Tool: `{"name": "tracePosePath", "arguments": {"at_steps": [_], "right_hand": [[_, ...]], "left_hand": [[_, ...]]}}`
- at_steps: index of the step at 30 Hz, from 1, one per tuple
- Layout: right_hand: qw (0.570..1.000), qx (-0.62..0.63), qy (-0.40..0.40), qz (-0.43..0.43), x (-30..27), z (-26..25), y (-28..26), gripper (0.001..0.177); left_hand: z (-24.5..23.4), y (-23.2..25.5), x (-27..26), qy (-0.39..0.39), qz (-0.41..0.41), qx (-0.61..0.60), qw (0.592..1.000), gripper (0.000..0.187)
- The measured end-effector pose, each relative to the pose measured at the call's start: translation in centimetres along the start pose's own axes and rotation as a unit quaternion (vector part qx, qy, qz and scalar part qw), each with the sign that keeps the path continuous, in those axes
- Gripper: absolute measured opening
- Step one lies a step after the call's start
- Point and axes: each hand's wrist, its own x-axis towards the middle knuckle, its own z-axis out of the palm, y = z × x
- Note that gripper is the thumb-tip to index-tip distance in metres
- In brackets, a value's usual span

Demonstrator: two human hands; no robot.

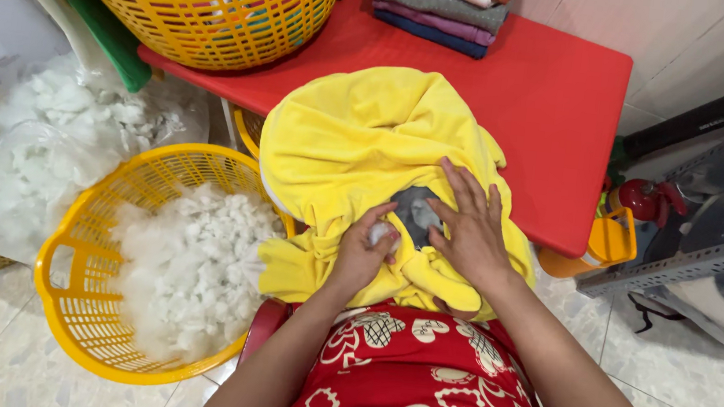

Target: The person repeatedly takes handfuls of white cotton-like filling from a yellow basket and inserts it into a yellow fabric cushion cover resting on their lap. They push and distribute the filling inside the cover by hand throughout the clip.

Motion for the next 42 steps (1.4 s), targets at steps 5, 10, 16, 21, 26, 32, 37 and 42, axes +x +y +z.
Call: {"name": "tracePosePath", "arguments": {"at_steps": [5, 10, 16, 21, 26, 32, 37, 42], "right_hand": [[0.996, 0.017, 0.07, 0.053, 0.5, -0.2, 0.0, 0.043], [0.988, 0.013, 0.066, 0.137, 3.2, 0.2, 1.5, 0.04], [0.98, 0.058, 0.045, 0.184, 5.1, 0.2, 2.8, 0.022], [0.979, 0.161, 0.026, 0.122, 2.2, -0.7, 2.7, 0.016], [0.976, 0.196, 0.005, 0.097, -1.0, -2.7, 1.2, 0.013], [0.973, 0.225, 0.023, 0.04, -3.6, -4.9, -1.4, 0.013], [0.973, 0.206, 0.102, 0.013, -3.9, -4.4, -2.9, 0.009], [0.994, 0.068, 0.084, -0.02, -1.9, -2.6, -4.6, 0.014]], "left_hand": [[-0.2, -0.7, 0.2, -0.023, 0.011, -0.015, 1.0, 0.045], [0.4, -1.3, 0.5, -0.046, 0.03, -0.04, 0.998, 0.049], [0.6, -0.7, 0.3, -0.046, 0.029, -0.043, 0.998, 0.047], [0.1, -1.1, 0.2, -0.036, -0.012, -0.013, 0.999, 0.036], [0.4, -2.4, 0.8, -0.035, -0.012, -0.019, 0.999, 0.028], [0.5, -2.1, 0.8, -0.028, -0.036, -0.019, 0.999, 0.03], [0.8, 0.7, 0.0, -0.05, -0.054, -0.138, 0.988, 0.033], [-0.4, 2.7, -1.4, -0.131, -0.117, -0.262, 0.949, 0.037]]}}
